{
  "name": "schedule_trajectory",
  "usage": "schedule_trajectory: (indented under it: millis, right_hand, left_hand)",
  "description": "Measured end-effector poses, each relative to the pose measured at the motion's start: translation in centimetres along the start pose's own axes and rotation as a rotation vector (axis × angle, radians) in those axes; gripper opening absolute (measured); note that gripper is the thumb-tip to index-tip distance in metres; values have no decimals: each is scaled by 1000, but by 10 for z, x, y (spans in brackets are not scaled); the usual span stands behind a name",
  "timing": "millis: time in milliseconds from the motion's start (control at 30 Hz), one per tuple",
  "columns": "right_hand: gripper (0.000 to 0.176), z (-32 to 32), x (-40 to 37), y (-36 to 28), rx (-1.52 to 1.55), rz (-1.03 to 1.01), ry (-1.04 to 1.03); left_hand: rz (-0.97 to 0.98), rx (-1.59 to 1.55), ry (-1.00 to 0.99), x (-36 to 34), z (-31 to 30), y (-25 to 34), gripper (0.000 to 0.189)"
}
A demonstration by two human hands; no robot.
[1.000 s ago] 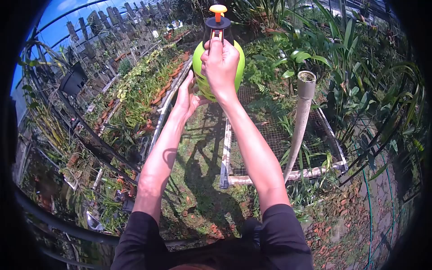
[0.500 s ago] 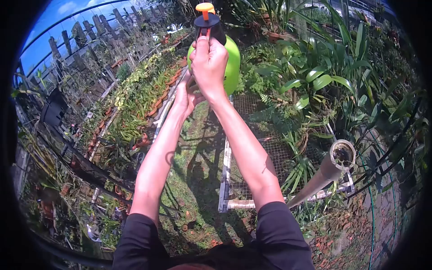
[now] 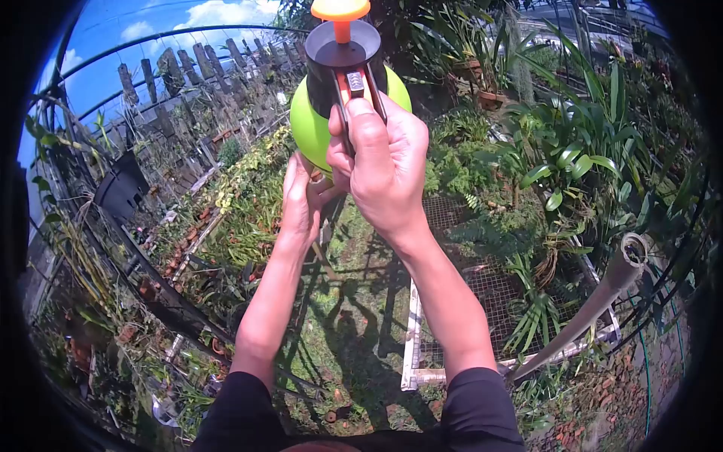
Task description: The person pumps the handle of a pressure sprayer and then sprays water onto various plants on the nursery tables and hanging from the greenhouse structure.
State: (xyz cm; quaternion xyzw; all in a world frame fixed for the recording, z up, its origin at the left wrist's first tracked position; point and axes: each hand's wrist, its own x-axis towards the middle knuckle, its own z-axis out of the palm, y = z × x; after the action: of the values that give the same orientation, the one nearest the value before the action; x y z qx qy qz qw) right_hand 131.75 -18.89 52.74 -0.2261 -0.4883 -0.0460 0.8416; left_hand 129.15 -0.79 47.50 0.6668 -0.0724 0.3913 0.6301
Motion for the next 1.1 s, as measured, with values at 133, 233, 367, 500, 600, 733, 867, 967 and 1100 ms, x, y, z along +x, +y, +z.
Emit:
schedule_trajectory:
  millis: [133, 233, 367, 500, 600, 733, 867, 967, 1100]
  right_hand:
    - [33, 35, -26, 10, 78, -12, 39]
    - [32, 55, -51, 23, 52, 20, 106]
    - [44, 72, -95, 44, -64, 117, 244]
    - [51, 61, -156, 76, -205, 260, 300]
    - [54, 56, -207, 86, -421, 363, 362]
    - [48, 46, -279, 90, -556, 459, 478]
    - [44, 43, -355, 80, -471, 771, 657]
    - [42, 41, -411, 68, -494, 890, 734]
    - [41, 42, -469, 41, -471, 1010, 791]
  left_hand:
    - [-72, 15, -56, -20, -33, 19, 52]
    - [-169, 6, -101, -40, -59, 10, 59]
    - [-340, -106, -175, -79, -88, -30, 60]
    - [-588, -266, -139, -145, -102, -82, 54]
    - [-685, -359, -135, -201, -120, -132, 50]
    - [-865, -457, -131, -293, -131, -169, 37]
    - [-1054, -528, -129, -386, -140, -184, 33]
    - [-1200, -458, -142, -459, -144, -196, 53]
    - [-1459, -538, 105, -529, -137, -196, 51]
